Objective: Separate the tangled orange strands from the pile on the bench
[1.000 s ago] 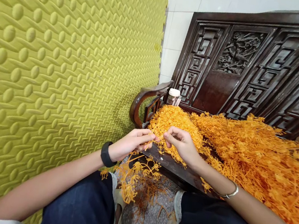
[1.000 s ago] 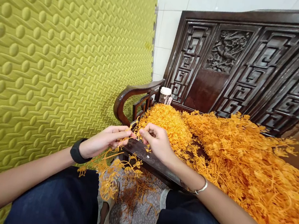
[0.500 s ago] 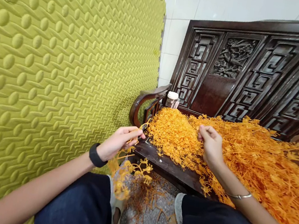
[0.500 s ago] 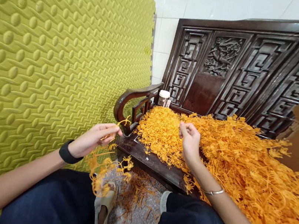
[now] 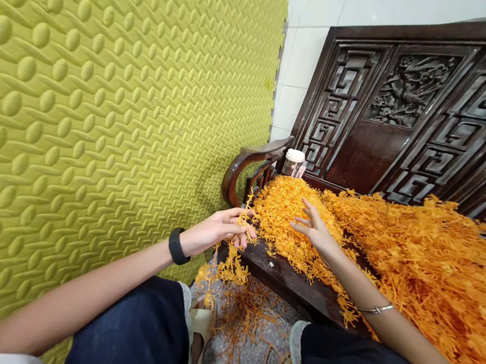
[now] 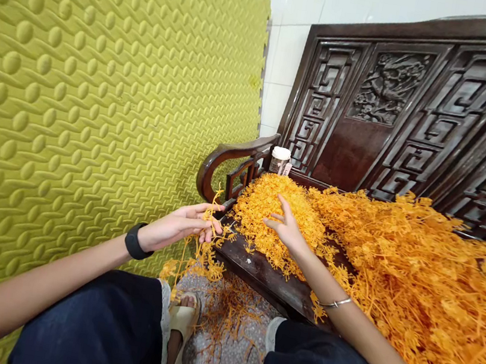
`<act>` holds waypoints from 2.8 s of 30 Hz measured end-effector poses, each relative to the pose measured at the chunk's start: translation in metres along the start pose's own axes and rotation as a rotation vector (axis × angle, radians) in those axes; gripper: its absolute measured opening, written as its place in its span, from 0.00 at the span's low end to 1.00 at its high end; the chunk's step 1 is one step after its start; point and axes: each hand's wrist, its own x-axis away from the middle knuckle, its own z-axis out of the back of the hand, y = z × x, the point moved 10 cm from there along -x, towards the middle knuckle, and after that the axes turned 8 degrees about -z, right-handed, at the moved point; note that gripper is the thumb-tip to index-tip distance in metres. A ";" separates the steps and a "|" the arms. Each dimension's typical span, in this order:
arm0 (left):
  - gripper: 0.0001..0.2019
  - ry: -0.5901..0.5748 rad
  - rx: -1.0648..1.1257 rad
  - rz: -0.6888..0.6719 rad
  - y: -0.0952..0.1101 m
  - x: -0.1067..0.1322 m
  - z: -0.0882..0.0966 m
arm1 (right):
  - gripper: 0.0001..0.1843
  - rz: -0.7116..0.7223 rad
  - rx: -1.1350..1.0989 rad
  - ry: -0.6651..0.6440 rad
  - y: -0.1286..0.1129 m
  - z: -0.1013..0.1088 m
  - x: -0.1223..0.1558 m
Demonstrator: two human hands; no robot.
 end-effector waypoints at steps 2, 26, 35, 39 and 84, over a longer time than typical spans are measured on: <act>0.22 -0.029 -0.059 -0.004 -0.001 -0.002 -0.004 | 0.27 0.062 0.027 -0.128 -0.013 -0.022 0.010; 0.21 -0.324 -0.307 0.044 -0.014 0.001 -0.039 | 0.07 0.647 0.380 -0.468 -0.094 -0.096 0.102; 0.16 -0.254 -0.461 0.039 -0.015 -0.006 -0.016 | 0.06 0.458 0.108 -0.349 -0.092 -0.064 0.075; 0.16 -0.247 -0.455 0.014 -0.007 -0.005 -0.023 | 0.07 0.382 -0.035 -0.264 -0.085 -0.056 0.063; 0.45 -0.018 0.080 -0.169 0.024 -0.003 -0.011 | 0.16 0.196 0.053 -0.658 -0.056 -0.108 0.075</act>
